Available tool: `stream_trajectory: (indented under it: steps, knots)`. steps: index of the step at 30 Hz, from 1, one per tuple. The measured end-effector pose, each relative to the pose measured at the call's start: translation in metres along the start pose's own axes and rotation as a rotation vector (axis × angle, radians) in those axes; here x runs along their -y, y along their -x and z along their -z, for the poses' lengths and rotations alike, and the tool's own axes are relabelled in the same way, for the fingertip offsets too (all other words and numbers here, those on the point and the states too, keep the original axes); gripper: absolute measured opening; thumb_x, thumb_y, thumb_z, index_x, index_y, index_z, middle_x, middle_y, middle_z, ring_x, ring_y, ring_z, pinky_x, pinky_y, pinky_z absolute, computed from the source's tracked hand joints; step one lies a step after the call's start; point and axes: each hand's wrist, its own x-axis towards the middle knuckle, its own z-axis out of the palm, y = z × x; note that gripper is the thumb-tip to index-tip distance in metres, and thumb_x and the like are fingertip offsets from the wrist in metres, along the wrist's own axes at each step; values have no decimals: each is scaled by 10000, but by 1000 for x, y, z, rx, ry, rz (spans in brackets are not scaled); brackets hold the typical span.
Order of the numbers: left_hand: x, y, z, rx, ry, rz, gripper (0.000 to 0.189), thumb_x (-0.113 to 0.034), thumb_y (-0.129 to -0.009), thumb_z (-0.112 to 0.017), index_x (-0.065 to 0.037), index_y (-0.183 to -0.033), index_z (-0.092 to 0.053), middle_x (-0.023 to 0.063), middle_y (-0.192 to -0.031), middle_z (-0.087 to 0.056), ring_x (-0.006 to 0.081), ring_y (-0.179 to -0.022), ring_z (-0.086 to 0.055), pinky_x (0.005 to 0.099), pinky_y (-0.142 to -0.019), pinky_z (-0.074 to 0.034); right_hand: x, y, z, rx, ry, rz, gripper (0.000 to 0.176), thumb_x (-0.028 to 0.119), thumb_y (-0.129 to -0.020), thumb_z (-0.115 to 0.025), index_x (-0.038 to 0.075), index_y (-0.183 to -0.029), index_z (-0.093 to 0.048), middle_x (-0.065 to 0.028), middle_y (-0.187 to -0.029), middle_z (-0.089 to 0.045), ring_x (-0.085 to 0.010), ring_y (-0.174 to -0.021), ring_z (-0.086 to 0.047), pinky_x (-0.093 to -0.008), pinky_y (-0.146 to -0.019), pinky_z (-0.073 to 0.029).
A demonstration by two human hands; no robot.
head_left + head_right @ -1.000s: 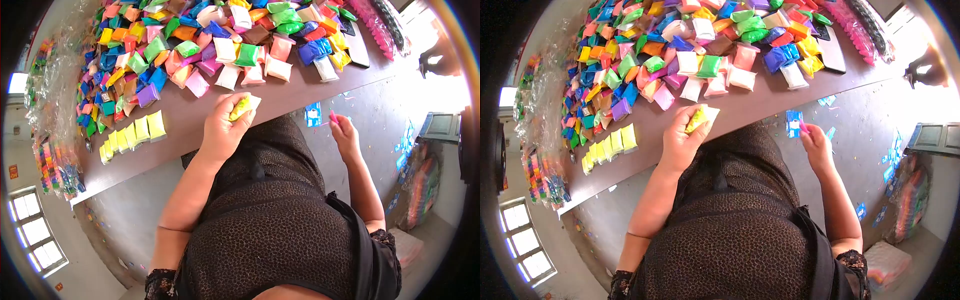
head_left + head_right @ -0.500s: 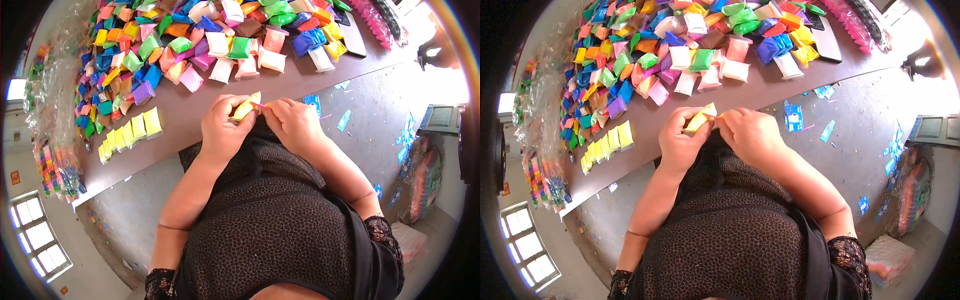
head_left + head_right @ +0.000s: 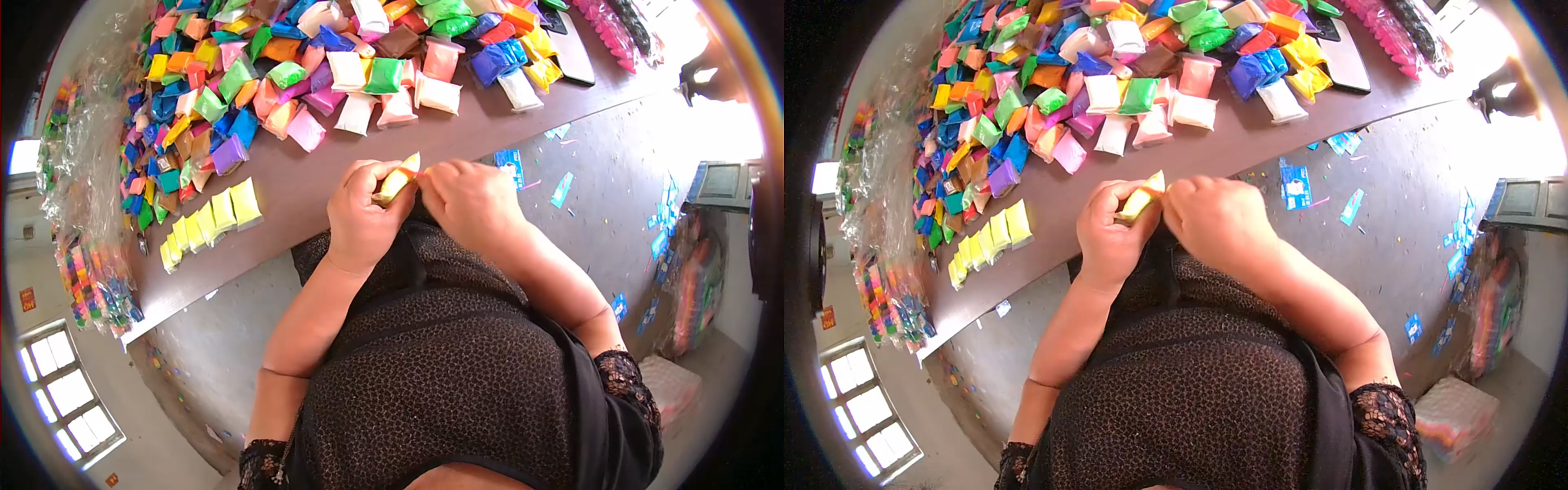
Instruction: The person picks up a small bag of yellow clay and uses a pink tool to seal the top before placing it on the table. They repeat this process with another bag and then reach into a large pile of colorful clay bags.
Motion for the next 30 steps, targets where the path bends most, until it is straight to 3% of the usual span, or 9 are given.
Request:
stream_trajectory:
  steps: [1,11,14,15,19,23,25,27,30]
  knots:
    - [1,0,-2,-23,12,6,288,-32,-720,-812,-42,-954,-643,118,-877,-655,287,-766,-662,352,-674,-536,-5,-2,-2,-21,28,-23,161,149,-867,-653,61,-750,-586,-109,-692,-617,-312,-628,-639,-418,-555,-509]
    - [-6,2,6,1,65,123,264,-22,-718,-803,-34,-933,-650,128,-873,-667,276,-759,-672,341,-669,-535,-3,-11,4,-29,14,66,198,172,-856,-664,67,-724,-562,-106,-685,-607,-309,-632,-630,-419,-554,-502]
    - [-3,5,7,-7,70,88,235,-28,-742,-793,-28,-930,-652,114,-885,-674,228,-767,-676,319,-675,-534,0,-7,3,106,93,50,213,220,-886,-615,79,-732,-572,-107,-729,-627,-305,-680,-651,-438,-598,-526]
    - [0,8,6,20,206,210,228,-36,-756,-791,-25,-936,-651,103,-885,-676,202,-773,-673,308,-680,-533,-4,-9,3,107,93,51,213,220,-886,-615,79,-732,-572,-107,-729,-627,-305,-680,-651,-438,-598,-526]
    - [-9,4,10,29,472,453,262,-87,-846,-770,2,-1054,-636,62,-984,-666,76,-848,-628,227,-706,-522,-23,-12,8,30,-116,-146,204,225,-916,-591,41,-832,-617,-159,-816,-653,-377,-754,-640,-465,-658,-519]
    - [16,-7,13,88,258,447,255,-123,-844,-776,-16,-1040,-654,54,-968,-658,95,-784,-632,242,-668,-515,-33,4,6,100,-247,-297,179,206,-928,-592,30,-937,-622,-185,-847,-658,-384,-805,-648,-456,-693,-508]
    - [29,-14,18,177,-254,231,268,-239,-816,-781,-43,-960,-667,82,-919,-632,224,-786,-632,353,-701,-523,-33,11,6,82,-297,-382,173,197,-931,-592,32,-971,-621,-191,-852,-658,-384,-821,-650,-450,-706,-507]
    - [34,-15,18,147,-270,220,272,-284,-820,-766,-54,-940,-681,80,-903,-608,280,-822,-601,400,-727,-510,-31,15,6,109,-343,-411,167,180,-931,-594,52,-1033,-624,-193,-858,-660,-388,-833,-652,-436,-718,-511]
    - [29,-15,26,-44,-266,-105,241,-207,-784,-789,-66,-951,-689,84,-962,-624,306,-896,-610,404,-798,-503,-29,18,7,191,-308,-430,155,171,-920,-613,64,-1029,-641,-178,-886,-665,-381,-824,-652,-432,-727,-519]
